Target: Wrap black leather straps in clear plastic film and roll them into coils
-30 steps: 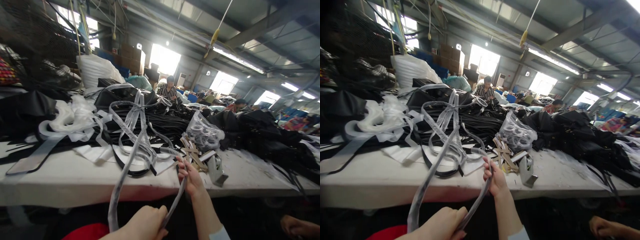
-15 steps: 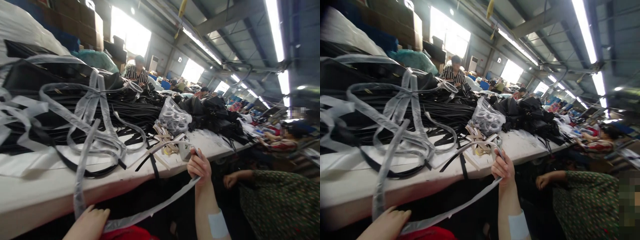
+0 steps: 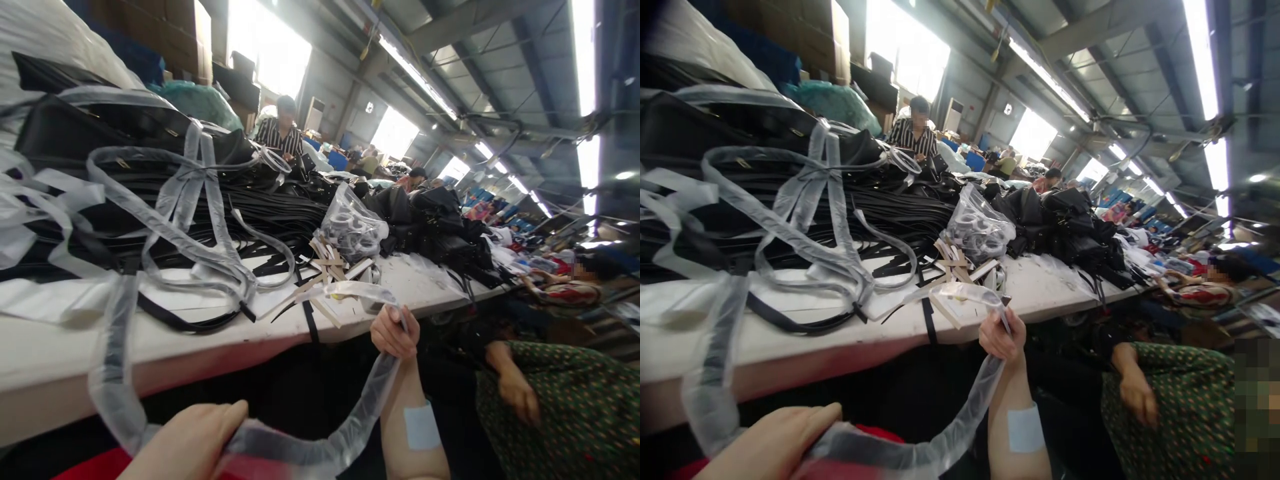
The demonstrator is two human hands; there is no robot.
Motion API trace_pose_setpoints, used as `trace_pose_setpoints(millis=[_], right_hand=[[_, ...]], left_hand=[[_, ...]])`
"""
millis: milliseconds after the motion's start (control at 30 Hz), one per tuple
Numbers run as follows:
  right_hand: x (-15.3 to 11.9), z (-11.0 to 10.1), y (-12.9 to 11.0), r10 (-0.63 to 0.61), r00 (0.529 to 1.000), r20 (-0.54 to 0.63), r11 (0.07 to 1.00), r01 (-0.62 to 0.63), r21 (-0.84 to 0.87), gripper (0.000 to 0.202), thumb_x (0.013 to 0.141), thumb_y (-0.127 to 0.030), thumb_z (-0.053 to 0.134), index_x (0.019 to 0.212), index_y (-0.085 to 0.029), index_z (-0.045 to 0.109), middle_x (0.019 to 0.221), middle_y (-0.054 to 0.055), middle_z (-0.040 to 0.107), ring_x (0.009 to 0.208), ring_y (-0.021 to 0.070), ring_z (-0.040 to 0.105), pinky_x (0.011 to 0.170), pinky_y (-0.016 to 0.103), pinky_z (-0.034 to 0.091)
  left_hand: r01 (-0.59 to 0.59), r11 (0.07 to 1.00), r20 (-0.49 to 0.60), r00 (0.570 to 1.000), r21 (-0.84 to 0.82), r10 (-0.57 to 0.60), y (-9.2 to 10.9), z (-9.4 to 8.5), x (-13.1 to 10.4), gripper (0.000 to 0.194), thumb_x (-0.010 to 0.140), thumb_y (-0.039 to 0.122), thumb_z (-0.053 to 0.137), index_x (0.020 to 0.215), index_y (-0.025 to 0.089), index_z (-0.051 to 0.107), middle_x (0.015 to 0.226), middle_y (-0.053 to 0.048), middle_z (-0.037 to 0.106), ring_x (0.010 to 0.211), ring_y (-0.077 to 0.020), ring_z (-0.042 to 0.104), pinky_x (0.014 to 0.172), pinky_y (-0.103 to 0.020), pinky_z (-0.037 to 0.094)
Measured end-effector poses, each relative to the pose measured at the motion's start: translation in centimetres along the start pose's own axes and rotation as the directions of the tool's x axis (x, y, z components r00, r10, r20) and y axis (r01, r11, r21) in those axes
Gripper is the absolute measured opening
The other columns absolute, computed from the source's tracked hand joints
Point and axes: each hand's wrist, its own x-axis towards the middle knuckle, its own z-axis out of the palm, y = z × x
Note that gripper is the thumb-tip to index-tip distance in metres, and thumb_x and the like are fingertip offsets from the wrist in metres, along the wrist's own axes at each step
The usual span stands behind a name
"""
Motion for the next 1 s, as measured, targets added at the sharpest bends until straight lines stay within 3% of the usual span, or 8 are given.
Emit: trace_pose_setpoints(millis=[133, 233, 300, 400, 500, 633, 867, 1000], right_hand=[[0.0, -1.1, -1.4, 0.326, 0.92, 0.217, 0.926, -0.264, -0.271, 0.043, 0.093, -0.049, 0.045, 0.073, -0.017, 0.064, 0.029, -0.006, 0.045, 0.019, 0.0043, 0.037, 0.035, 0.013, 0.036], [0.5, -1.1, -3.0, 0.617, 0.73, 0.294, 0.739, -0.409, -0.536, 0.06, 0.083, -0.067, 0.044, 0.048, -0.019, 0.051, 0.029, -0.001, 0.044, 0.025, 0.0064, 0.043, 0.039, 0.017, 0.037], [0.7, -1.0, -3.2, 0.722, 0.632, 0.281, 0.63, -0.434, -0.644, 0.067, 0.077, -0.075, 0.042, 0.041, -0.02, 0.049, 0.029, 0.001, 0.043, 0.028, 0.007, 0.045, 0.042, 0.018, 0.038], [0.4, -1.1, -1.8, 0.495, 0.783, 0.377, 0.821, -0.279, -0.499, 0.065, 0.081, -0.068, 0.044, 0.039, -0.019, 0.054, 0.028, 0.001, 0.042, 0.028, 0.0062, 0.042, 0.044, 0.019, 0.039], [0.2, -1.5, 0.0, 0.209, 0.869, 0.449, 0.962, -0.101, -0.252, 0.058, 0.083, -0.056, 0.05, 0.039, -0.02, 0.06, 0.027, 0.002, 0.042, 0.027, 0.0086, 0.041, 0.042, 0.022, 0.041], [0.5, -2.6, 0.2, 0.472, 0.809, 0.35, 0.873, -0.372, -0.316, 0.053, 0.071, -0.061, 0.061, 0.036, -0.021, 0.063, 0.027, 0.007, 0.044, 0.029, 0.0152, 0.045, 0.039, 0.028, 0.042], [-0.7, -4.2, -2.7, 0.366, 0.92, 0.143, 0.868, -0.282, -0.408, 0.06, 0.072, -0.062, 0.055, 0.029, -0.02, 0.048, 0.021, -0.001, 0.028, 0.024, 0.0061, 0.034, 0.04, 0.019, 0.035], [-1.3, -4.3, -4.8, 0.463, 0.872, -0.16, 0.621, -0.448, -0.643, 0.066, 0.069, -0.071, 0.052, 0.027, -0.021, 0.041, 0.018, -0.002, 0.022, 0.019, 0.0063, 0.029, 0.034, 0.018, 0.028]], left_hand=[[-0.077, 0.987, 0.16, 0.982, -0.145, 0.1, 3.5, -1.0, 0.1, 0.028, 0.07, 0.022, 0.06, 0.097, 0.024, 0.068, 0.099, -0.002, 0.073, 0.089, -0.0215, 0.067, 0.083, -0.026, 0.05], [-0.116, 0.985, 0.106, 0.986, -0.124, 0.13, 4.2, -2.0, 0.0, 0.045, 0.062, 0.022, 0.07, 0.107, 0.023, 0.066, 0.111, -0.005, 0.069, 0.1, -0.0231, 0.062, 0.09, -0.029, 0.047], [-0.158, 0.982, 0.003, 0.987, -0.105, 0.159, 4.1, -2.7, -0.2, 0.021, 0.069, 0.029, 0.069, 0.089, 0.021, 0.067, 0.091, -0.003, 0.07, 0.083, -0.0196, 0.063, 0.078, -0.027, 0.047], [-0.196, 0.968, -0.318, 0.938, -0.156, 0.138, 3.3, -3.5, 0.4, 0.025, 0.086, 0.04, 0.051, 0.073, 0.02, 0.061, 0.068, -0.001, 0.062, 0.065, -0.0164, 0.056, 0.065, -0.026, 0.044], [-0.214, 0.909, -0.498, 0.867, -0.357, 0.009, 2.6, -3.3, 2.4, 0.039, 0.094, 0.044, 0.036, 0.101, 0.02, 0.066, 0.102, -0.006, 0.07, 0.099, -0.0222, 0.06, 0.094, -0.033, 0.042], [-0.103, 0.697, -0.015, 0.991, -0.71, 0.131, 2.2, -2.4, 5.4, 0.06, 0.094, 0.056, 0.025, 0.107, 0.018, 0.069, 0.115, -0.009, 0.069, 0.113, -0.0242, 0.058, 0.107, -0.037, 0.035], [0.182, 0.646, 0.439, 0.86, -0.741, 0.261, -0.6, -2.9, 5.1, 0.04, 0.071, 0.049, 0.073, 0.095, 0.017, 0.071, 0.07, 0.004, 0.062, 0.064, -0.0106, 0.052, 0.063, -0.02, 0.04], [0.257, 0.611, 0.499, 0.825, -0.749, 0.264, -2.0, -4.6, 4.2, 0.035, 0.071, 0.048, 0.074, 0.087, 0.017, 0.07, 0.068, 0.003, 0.061, 0.057, -0.0092, 0.05, 0.057, -0.019, 0.039]])
